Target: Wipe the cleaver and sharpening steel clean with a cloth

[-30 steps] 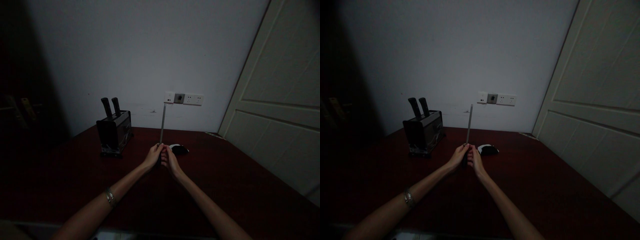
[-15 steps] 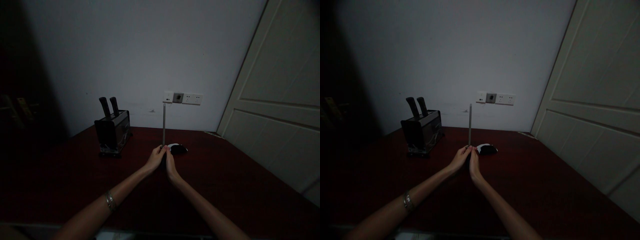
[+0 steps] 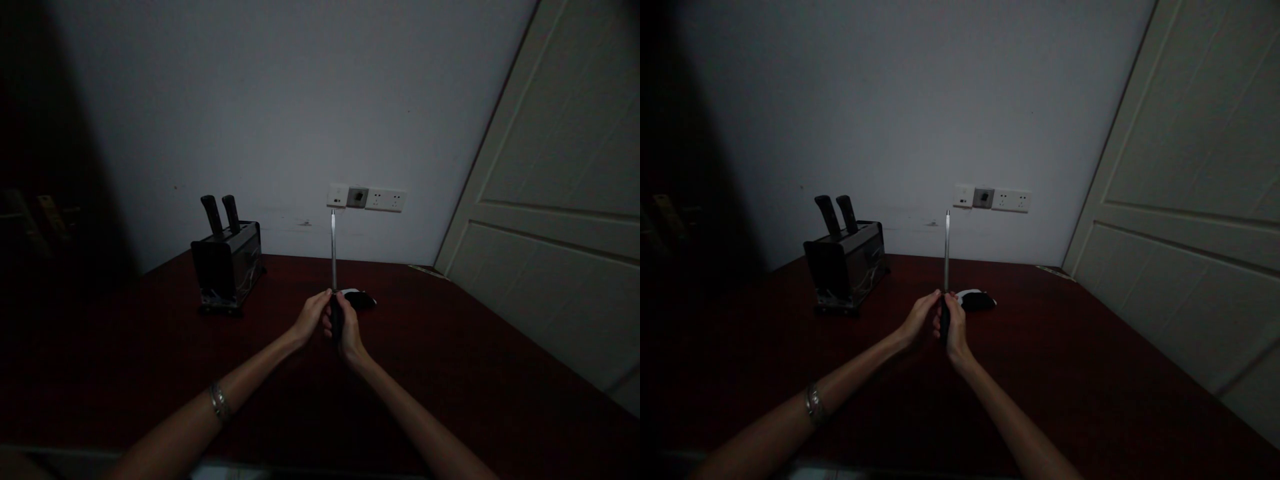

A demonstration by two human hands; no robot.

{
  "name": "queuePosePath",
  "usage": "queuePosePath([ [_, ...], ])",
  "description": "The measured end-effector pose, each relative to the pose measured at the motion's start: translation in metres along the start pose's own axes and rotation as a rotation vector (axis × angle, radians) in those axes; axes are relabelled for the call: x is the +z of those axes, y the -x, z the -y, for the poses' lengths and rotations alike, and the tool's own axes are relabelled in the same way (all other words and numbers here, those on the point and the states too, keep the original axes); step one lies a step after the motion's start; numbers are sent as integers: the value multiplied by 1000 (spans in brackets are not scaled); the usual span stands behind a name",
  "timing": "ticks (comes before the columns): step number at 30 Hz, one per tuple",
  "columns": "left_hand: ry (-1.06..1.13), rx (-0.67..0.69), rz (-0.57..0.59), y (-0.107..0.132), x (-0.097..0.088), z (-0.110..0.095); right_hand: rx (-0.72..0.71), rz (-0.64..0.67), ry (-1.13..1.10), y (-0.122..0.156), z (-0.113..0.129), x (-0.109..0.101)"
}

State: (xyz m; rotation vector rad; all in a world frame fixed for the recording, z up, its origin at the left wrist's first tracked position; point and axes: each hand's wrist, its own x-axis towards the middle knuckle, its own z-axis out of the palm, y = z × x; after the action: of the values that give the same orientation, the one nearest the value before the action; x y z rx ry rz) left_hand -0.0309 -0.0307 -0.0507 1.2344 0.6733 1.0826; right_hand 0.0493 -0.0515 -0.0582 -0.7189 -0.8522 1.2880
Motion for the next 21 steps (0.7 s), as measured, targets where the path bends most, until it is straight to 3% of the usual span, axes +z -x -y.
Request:
queuePosePath([
  [6,143,-13,119,-2,-3,1,-4,-95,88,-6,5,-5],
  [14,124,-56,-5,-12,-22,6,27,-147,-39,-12,18,-13],
  [21,-105,22,-128,-35,-34,16,128,-56,-237,-15,34,-21],
])
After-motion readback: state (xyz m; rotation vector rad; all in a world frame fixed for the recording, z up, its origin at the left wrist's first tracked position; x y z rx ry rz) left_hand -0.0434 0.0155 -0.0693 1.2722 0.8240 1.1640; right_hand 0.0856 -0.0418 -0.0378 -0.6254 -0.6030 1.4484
